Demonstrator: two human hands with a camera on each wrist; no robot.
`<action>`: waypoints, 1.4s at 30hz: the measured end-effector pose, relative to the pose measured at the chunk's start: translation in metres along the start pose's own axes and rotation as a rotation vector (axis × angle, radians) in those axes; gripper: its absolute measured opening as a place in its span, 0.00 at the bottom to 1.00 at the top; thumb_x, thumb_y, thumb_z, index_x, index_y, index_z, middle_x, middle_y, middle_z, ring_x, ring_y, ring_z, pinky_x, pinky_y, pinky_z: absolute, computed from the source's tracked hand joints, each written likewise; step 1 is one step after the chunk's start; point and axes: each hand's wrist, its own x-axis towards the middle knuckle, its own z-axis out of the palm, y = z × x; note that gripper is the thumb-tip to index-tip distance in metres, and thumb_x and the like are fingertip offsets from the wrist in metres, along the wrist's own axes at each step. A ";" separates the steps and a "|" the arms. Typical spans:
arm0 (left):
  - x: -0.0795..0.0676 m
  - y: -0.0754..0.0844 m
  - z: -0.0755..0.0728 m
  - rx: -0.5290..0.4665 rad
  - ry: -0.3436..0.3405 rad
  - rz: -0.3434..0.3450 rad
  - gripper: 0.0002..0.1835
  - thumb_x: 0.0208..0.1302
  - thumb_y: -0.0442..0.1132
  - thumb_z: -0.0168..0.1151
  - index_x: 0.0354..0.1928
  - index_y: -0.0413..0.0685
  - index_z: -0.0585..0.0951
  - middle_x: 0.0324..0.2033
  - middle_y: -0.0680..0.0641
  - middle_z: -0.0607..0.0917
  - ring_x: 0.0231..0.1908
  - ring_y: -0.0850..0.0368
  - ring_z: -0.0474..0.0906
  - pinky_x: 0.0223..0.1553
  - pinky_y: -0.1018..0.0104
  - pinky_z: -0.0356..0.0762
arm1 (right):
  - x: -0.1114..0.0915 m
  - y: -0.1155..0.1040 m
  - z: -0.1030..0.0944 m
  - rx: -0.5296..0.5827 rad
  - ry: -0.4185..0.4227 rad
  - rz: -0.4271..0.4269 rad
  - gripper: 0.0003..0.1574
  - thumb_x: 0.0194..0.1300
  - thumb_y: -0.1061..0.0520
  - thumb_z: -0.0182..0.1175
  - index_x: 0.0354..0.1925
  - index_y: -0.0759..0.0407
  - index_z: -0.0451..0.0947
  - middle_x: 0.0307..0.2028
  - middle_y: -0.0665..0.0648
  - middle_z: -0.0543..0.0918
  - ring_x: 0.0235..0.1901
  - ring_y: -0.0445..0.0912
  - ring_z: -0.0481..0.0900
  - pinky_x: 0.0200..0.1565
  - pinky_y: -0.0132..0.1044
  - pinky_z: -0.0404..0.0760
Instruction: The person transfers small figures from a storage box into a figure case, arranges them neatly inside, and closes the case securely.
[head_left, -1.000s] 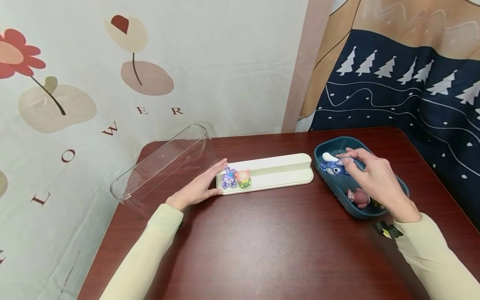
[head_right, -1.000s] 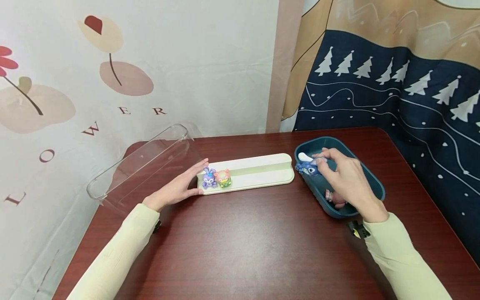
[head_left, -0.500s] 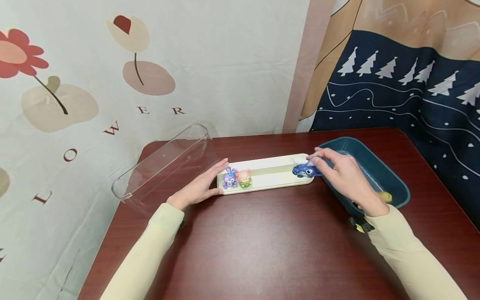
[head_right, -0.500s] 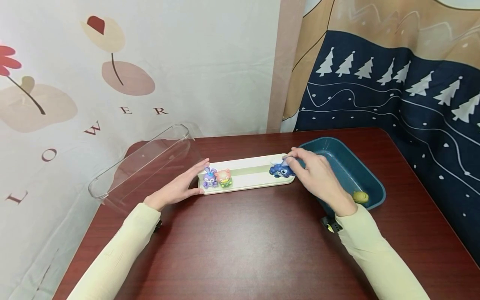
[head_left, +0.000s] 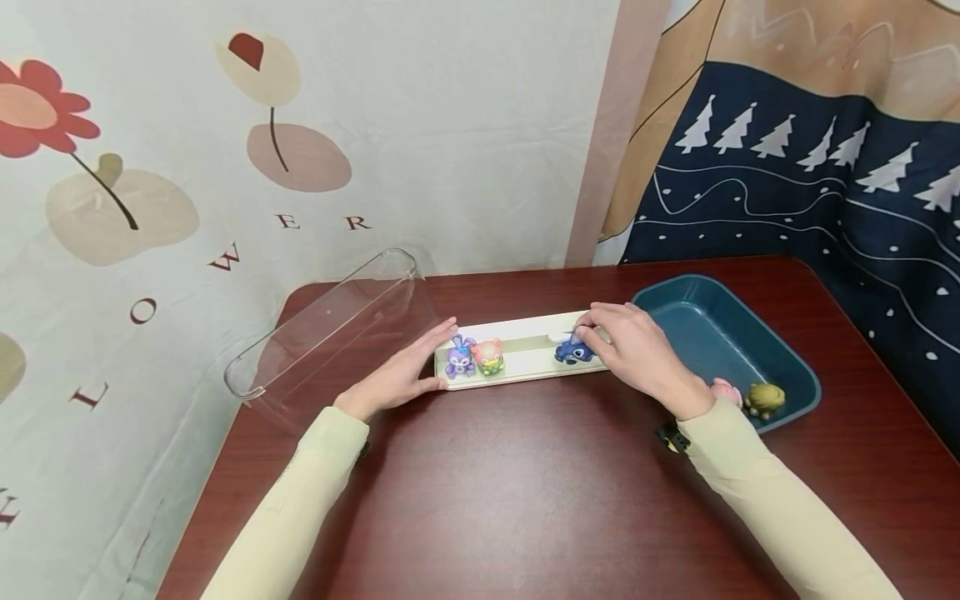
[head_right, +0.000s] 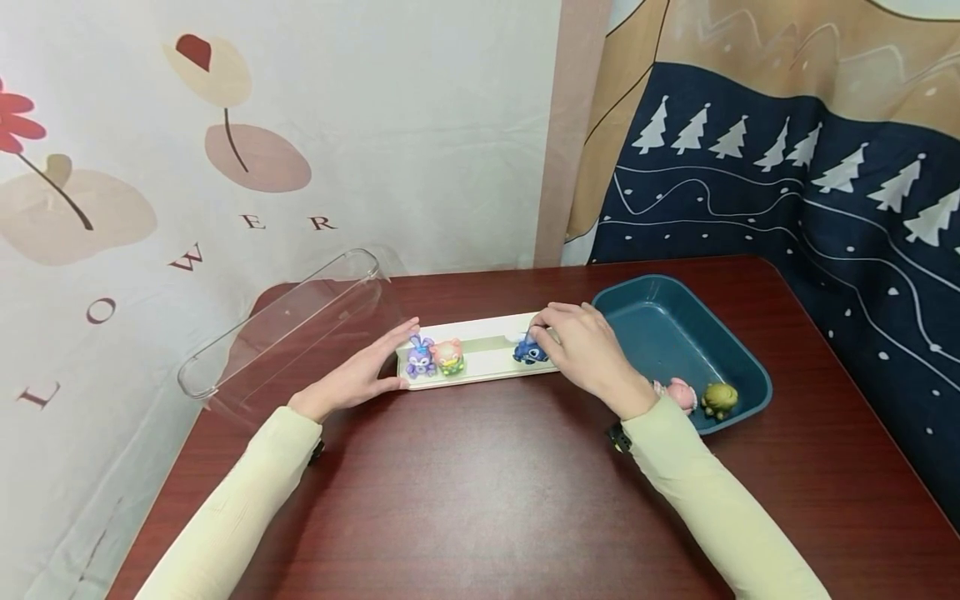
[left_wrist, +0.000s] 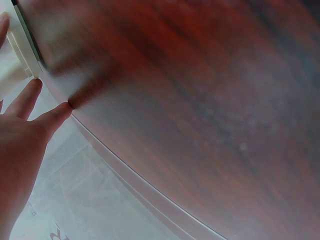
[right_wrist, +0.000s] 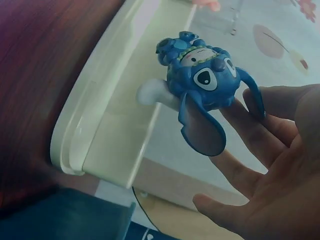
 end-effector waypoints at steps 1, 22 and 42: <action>0.000 0.000 0.000 0.000 -0.001 -0.002 0.49 0.64 0.34 0.74 0.81 0.44 0.56 0.81 0.41 0.54 0.80 0.49 0.49 0.75 0.48 0.55 | 0.002 -0.001 0.003 -0.025 -0.003 -0.011 0.11 0.75 0.54 0.62 0.47 0.59 0.86 0.54 0.65 0.86 0.66 0.62 0.75 0.68 0.68 0.64; 0.000 0.002 0.000 0.007 -0.001 -0.005 0.50 0.64 0.35 0.75 0.82 0.45 0.56 0.82 0.45 0.52 0.80 0.48 0.49 0.75 0.48 0.54 | 0.030 -0.016 0.033 -0.158 -0.026 -0.037 0.06 0.70 0.55 0.67 0.44 0.53 0.89 0.44 0.56 0.89 0.60 0.59 0.78 0.67 0.71 0.62; 0.000 0.000 0.001 0.017 0.005 -0.003 0.49 0.64 0.35 0.74 0.81 0.45 0.56 0.82 0.46 0.53 0.80 0.50 0.49 0.76 0.49 0.55 | 0.026 -0.009 0.037 -0.079 -0.047 -0.067 0.21 0.65 0.45 0.73 0.51 0.55 0.88 0.42 0.54 0.88 0.49 0.52 0.79 0.57 0.55 0.73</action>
